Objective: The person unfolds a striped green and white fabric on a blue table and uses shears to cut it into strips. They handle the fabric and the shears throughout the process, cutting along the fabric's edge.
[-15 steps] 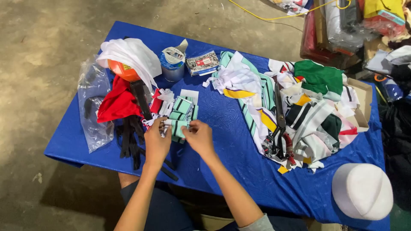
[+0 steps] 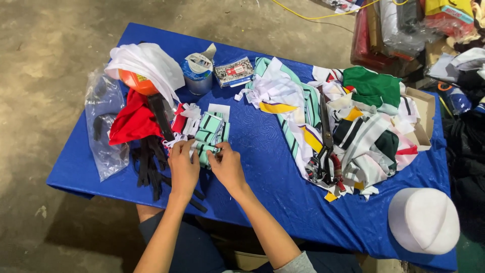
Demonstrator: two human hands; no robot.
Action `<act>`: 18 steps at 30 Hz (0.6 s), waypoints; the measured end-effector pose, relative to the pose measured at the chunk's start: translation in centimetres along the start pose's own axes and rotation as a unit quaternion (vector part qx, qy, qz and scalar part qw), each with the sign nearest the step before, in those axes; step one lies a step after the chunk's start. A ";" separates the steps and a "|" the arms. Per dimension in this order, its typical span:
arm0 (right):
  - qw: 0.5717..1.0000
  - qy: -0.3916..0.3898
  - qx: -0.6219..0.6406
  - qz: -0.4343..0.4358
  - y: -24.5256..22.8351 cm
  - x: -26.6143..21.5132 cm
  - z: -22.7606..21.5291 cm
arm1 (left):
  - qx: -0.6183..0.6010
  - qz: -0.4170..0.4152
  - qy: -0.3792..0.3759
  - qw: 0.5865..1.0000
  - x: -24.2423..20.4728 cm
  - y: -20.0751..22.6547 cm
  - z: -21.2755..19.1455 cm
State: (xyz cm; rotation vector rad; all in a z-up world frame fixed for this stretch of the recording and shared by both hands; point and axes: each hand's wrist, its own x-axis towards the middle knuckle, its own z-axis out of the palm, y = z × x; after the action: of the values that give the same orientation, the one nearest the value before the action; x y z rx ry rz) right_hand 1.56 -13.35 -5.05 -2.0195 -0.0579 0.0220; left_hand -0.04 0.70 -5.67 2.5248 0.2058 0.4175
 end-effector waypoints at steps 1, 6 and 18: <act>1.000 0.004 0.001 0.000 -0.1 -0.4 -0.4 | 0.000 0.004 -0.001 1.000 -0.3 0.5 -0.4; 0.978 0.101 -0.070 -0.167 -1.0 -2.8 -2.3 | 0.024 0.089 0.073 0.993 -2.0 0.7 -0.5; 0.971 -0.145 -0.143 -0.123 -1.5 -7.0 0.1 | 0.060 0.191 -0.084 0.976 -4.6 -0.8 -0.5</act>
State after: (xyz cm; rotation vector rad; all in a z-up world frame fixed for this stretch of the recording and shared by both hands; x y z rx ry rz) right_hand -5.52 -12.94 -3.86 -2.2695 -0.5225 0.1593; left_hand -4.57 0.57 -6.87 2.7041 -0.3359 0.3434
